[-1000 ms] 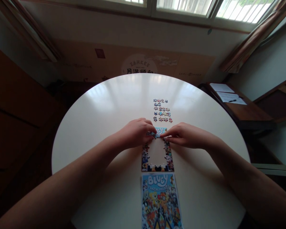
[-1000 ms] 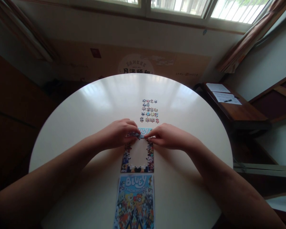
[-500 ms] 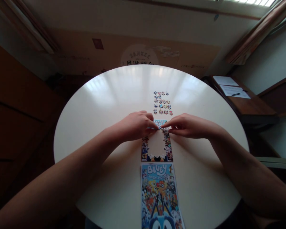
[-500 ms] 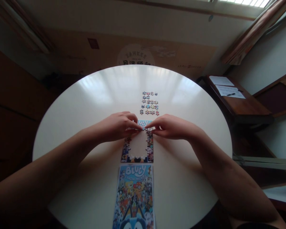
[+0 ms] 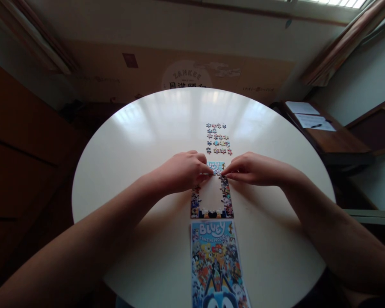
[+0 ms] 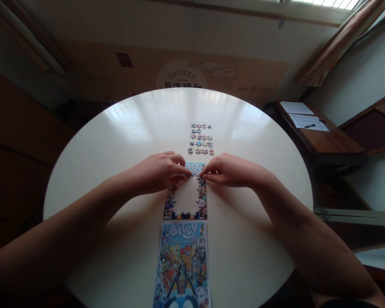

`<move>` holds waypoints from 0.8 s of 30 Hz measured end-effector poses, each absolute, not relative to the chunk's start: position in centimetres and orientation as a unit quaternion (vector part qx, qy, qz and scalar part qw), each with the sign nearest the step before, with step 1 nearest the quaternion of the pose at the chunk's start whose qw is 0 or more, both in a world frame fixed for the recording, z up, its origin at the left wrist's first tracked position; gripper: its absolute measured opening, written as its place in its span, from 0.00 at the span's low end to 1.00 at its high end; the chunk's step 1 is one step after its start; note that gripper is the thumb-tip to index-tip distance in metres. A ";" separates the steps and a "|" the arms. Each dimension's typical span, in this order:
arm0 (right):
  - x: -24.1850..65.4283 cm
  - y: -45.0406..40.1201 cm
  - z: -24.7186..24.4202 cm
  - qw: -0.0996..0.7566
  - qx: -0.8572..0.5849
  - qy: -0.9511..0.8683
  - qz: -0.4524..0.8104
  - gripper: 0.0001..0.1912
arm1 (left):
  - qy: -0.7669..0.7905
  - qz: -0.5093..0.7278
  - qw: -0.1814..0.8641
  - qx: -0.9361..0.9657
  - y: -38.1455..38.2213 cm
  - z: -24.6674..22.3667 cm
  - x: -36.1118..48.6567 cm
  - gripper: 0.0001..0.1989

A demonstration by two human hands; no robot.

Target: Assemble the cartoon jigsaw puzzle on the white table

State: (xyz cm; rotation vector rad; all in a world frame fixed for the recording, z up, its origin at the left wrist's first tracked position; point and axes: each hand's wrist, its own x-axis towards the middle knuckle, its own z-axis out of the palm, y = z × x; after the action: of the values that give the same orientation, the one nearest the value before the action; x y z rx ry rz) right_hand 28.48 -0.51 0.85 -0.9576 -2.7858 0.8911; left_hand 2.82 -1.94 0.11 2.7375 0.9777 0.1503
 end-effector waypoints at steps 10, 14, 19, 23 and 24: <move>29.0 -0.2 1.0 0.028 -0.328 -0.886 0.327 0.15 | 0.341 0.062 0.129 0.929 -1.7 0.1 2.3 0.12; 29.1 0.0 0.8 0.062 -0.334 -0.888 0.311 0.13 | 0.361 0.064 0.133 0.921 -1.7 0.1 2.4 0.14; 28.8 0.0 0.3 0.089 -0.326 -0.893 0.296 0.12 | 0.377 0.070 0.133 0.914 -1.5 -0.2 2.4 0.15; 28.5 -0.1 0.0 0.096 -0.308 -0.897 0.302 0.14 | 0.372 0.084 0.138 0.914 -1.3 -0.3 2.2 0.15; 28.4 -0.1 0.0 0.096 -0.305 -0.898 0.302 0.14 | 0.372 0.087 0.140 0.914 -1.3 -0.4 2.2 0.15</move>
State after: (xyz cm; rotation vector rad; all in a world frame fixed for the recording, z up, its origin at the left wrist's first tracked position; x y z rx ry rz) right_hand 28.44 -0.08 -0.02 -0.9023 -2.6615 0.8946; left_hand 2.17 -1.31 -0.38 2.6392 1.0747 0.2499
